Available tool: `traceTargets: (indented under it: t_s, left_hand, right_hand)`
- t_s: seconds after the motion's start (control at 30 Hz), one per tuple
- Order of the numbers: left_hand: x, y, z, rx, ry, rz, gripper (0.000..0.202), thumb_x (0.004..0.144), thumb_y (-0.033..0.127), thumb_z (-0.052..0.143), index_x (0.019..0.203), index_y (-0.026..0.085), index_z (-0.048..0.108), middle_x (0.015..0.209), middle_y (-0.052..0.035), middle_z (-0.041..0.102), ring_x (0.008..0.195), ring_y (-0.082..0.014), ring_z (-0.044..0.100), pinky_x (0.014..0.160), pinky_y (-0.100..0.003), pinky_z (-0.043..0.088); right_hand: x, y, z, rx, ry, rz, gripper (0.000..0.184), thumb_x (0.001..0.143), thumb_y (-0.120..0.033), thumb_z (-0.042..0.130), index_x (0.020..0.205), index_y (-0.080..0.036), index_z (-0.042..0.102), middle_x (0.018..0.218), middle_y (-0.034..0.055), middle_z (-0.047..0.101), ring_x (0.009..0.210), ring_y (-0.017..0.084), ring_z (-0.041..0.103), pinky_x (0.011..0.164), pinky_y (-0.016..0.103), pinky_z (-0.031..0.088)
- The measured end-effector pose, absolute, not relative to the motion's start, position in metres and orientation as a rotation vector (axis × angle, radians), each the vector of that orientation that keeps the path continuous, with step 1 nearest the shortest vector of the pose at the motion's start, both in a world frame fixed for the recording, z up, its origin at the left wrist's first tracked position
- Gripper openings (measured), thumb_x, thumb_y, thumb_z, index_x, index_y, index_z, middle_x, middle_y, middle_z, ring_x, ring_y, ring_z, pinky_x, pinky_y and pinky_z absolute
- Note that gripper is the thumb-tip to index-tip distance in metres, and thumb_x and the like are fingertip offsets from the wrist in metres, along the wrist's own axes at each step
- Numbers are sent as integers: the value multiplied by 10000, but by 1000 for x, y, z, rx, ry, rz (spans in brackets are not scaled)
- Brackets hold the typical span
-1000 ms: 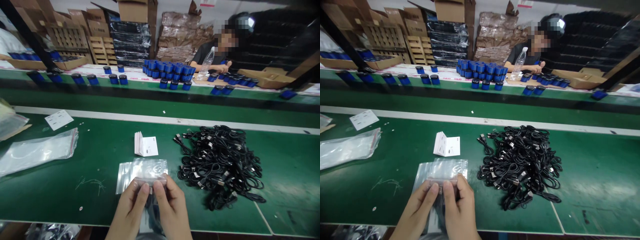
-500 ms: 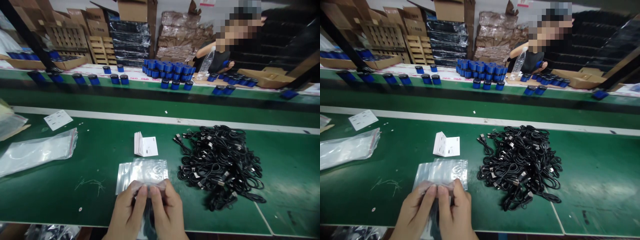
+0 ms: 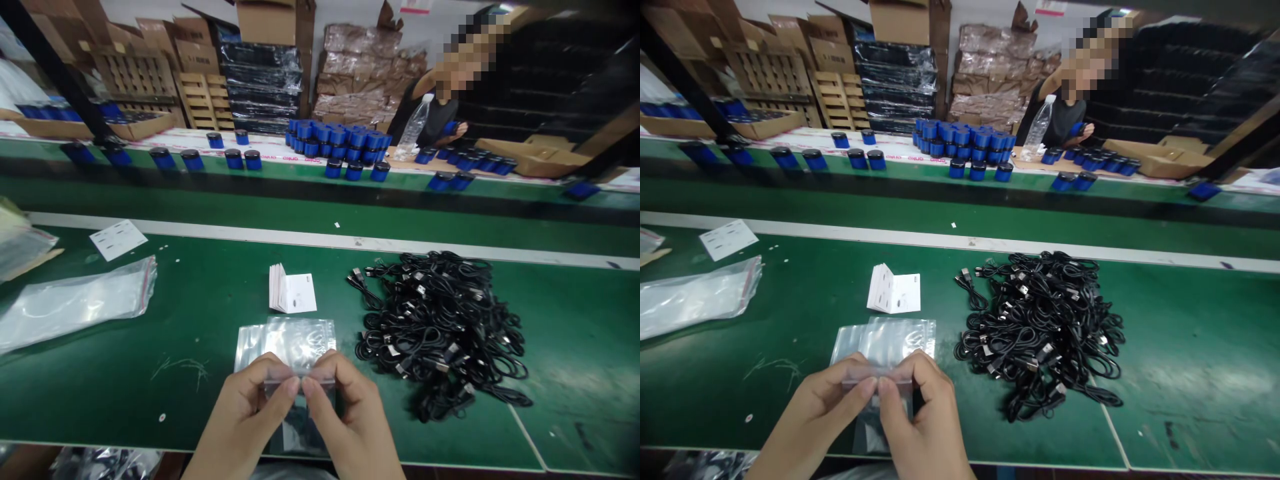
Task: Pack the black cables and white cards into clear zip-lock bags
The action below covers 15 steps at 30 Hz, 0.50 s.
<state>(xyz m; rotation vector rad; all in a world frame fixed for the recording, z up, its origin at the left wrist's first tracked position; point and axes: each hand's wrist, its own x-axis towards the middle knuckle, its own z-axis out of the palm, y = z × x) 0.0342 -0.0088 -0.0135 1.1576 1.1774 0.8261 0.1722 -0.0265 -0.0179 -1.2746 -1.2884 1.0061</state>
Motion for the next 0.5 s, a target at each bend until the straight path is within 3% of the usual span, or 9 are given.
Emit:
traceTargets:
  t_s: [0.17, 0.37, 0.5]
  left_hand:
    - [33, -9, -10, 1166, 1180, 852, 244, 784, 380, 639, 644, 181, 650, 634, 35, 468, 599, -110, 443, 539, -197, 342]
    - [19, -3, -8, 1399, 1208, 720, 267, 842, 401, 556, 722, 210, 700, 669, 7, 553, 627, -138, 515, 567, -212, 392]
    - [13, 0, -14, 1485, 1247, 751, 245, 832, 370, 574, 711, 216, 722, 657, 1, 590, 607, -144, 556, 553, -212, 420]
  right_hand:
    - [171, -29, -19, -1268, -1294, 999, 202, 833, -240, 516, 640, -190, 484, 623, -32, 459, 581, 122, 441, 542, 225, 348]
    - [186, -22, -8, -1292, -1413, 1132, 284, 895, -296, 470, 636, -187, 517, 611, -20, 477, 591, 134, 466, 562, 231, 376]
    - [187, -22, -8, -1290, -1504, 1013, 273, 900, -250, 482, 657, -187, 588, 632, 7, 577, 609, 151, 541, 583, 244, 403]
